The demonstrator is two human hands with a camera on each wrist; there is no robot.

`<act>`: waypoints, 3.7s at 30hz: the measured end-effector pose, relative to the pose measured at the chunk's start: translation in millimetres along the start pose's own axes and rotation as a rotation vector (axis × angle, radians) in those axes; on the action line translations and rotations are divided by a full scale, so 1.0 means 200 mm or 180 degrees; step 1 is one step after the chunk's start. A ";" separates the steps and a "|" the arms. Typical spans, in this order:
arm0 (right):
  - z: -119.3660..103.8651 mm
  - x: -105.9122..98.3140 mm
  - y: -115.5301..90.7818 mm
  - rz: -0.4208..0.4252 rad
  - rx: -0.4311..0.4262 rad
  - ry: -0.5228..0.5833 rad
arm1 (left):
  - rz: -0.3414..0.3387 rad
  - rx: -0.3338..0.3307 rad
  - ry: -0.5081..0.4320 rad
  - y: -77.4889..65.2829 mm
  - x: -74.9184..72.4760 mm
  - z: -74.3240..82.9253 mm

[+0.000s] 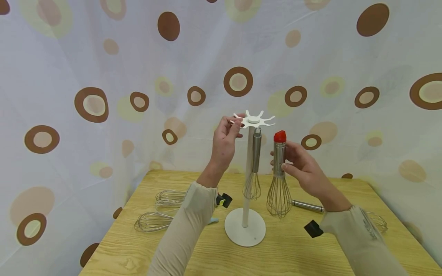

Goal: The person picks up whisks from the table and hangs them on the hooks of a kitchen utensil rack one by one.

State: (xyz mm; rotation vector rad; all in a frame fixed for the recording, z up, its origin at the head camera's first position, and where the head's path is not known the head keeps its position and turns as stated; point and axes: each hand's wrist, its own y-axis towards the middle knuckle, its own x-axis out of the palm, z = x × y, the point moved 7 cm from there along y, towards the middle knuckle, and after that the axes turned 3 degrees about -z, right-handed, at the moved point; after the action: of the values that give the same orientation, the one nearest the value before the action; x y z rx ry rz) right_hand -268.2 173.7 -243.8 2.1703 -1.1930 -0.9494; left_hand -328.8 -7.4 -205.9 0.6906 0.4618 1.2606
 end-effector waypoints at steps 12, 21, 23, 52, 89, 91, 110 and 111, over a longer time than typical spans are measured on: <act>-0.02 0.01 0.08 0.0032 0.0009 0.0177 | -0.0020 0.0027 0.0014 0.00 0.00 0.00; -0.01 0.00 0.10 0.0069 0.0057 0.0198 | -0.0018 0.0022 0.0029 0.00 0.01 0.00; -0.01 0.00 0.10 0.0083 0.0088 0.0171 | -0.0028 0.0014 0.0025 0.00 0.01 0.00; 0.10 0.02 0.09 0.0096 0.0337 0.0208 | -0.0167 -0.0171 0.0009 0.02 0.01 -0.01; 0.77 -0.27 -0.57 -0.0465 0.2111 -0.2295 | 0.0009 0.0144 0.0375 0.00 -0.03 0.05; 0.81 -0.28 -0.60 -0.0530 0.2154 -0.2372 | -0.0004 0.0222 0.0384 -0.01 -0.03 0.06; 0.97 -0.29 -0.77 -0.0944 0.2344 -0.2727 | 0.0332 0.0354 0.0577 -0.07 -0.04 0.09; 0.98 -0.29 -0.77 -0.0963 0.2370 -0.2729 | 0.0341 0.0361 0.0588 -0.07 -0.04 0.09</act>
State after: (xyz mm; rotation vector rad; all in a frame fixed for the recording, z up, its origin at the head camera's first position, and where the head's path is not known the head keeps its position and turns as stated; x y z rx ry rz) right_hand -358.2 285.3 -455.4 2.6332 -1.8530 -1.9379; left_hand -308.4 -21.1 -202.6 0.7045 0.6591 1.4143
